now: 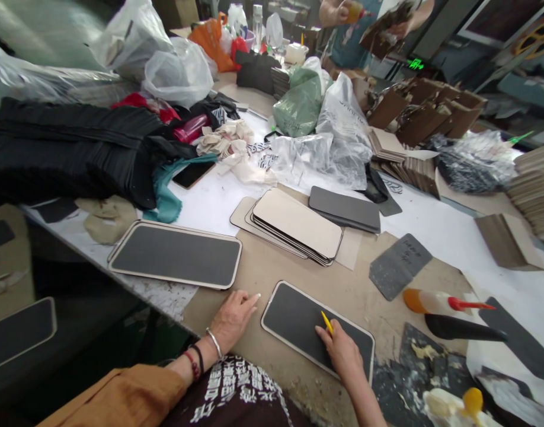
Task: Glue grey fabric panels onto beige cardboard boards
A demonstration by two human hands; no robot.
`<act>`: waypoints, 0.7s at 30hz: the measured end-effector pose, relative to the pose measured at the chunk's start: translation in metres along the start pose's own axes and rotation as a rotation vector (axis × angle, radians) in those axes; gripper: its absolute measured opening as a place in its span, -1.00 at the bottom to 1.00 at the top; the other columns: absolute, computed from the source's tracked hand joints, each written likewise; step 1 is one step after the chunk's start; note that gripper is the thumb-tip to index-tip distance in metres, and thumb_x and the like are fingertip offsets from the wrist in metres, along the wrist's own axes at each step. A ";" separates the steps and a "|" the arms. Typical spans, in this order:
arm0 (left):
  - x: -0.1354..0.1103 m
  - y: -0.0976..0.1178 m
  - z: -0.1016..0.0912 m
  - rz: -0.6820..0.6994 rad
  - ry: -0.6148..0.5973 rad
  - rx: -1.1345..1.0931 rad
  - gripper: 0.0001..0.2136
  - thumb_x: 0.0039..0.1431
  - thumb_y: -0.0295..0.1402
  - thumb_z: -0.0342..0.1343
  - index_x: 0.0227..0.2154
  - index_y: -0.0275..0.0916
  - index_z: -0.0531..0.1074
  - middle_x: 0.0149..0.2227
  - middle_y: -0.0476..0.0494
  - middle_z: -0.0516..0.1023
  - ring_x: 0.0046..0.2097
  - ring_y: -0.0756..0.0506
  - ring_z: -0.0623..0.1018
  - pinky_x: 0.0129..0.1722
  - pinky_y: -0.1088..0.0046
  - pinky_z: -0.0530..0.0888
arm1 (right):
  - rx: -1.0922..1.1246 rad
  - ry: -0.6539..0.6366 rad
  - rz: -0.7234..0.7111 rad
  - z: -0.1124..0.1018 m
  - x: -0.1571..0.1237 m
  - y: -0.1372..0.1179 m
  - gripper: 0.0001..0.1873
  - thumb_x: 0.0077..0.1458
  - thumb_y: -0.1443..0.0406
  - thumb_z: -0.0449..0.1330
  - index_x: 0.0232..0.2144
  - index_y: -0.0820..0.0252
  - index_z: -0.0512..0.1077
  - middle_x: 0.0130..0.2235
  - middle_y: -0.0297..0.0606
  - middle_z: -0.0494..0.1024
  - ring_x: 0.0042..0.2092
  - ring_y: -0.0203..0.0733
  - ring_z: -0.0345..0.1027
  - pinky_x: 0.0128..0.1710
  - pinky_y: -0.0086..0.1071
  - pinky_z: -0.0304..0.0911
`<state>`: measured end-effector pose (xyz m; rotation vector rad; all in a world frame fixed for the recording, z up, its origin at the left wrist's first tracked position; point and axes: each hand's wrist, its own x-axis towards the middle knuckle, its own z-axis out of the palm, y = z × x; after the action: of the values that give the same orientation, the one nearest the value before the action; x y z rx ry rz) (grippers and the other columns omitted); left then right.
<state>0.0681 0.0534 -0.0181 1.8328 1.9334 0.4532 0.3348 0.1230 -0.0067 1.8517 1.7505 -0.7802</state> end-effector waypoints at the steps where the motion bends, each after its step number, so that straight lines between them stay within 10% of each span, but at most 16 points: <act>1: -0.001 -0.003 0.001 0.003 0.003 0.050 -0.68 0.17 -0.31 -0.17 -0.04 -0.18 0.29 -0.25 -0.16 0.34 -0.19 -0.07 0.32 -0.17 0.36 0.35 | 0.005 0.005 -0.004 0.001 0.000 0.000 -0.75 0.11 0.05 -0.12 -0.35 0.06 0.17 -0.31 -0.25 0.51 -0.25 -0.12 0.41 -0.40 -0.41 0.13; 12: -0.023 -0.016 -0.003 0.051 -0.175 0.375 -0.58 0.11 -0.30 -0.07 0.07 -0.06 0.15 0.12 -0.20 0.24 0.09 -0.22 0.24 0.00 0.15 0.22 | -0.015 0.005 0.001 0.002 -0.002 0.003 -0.72 0.11 0.03 -0.16 -0.36 0.07 0.16 -0.33 -0.22 0.50 -0.26 -0.08 0.41 -0.41 -0.38 0.14; 21: -0.019 0.004 -0.012 0.129 -0.234 0.290 -0.76 0.09 -0.40 -0.05 -0.17 -0.22 0.37 -0.04 -0.22 0.38 -0.01 -0.17 0.31 -0.05 0.22 0.27 | -0.008 0.012 0.028 0.001 -0.008 0.013 -0.71 0.10 0.02 -0.15 -0.40 0.06 0.16 -0.38 -0.26 0.49 -0.30 -0.12 0.41 -0.43 -0.41 0.13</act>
<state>0.0658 0.0355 -0.0043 2.0925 1.8016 -0.0091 0.3476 0.1154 -0.0020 1.8761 1.7285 -0.7517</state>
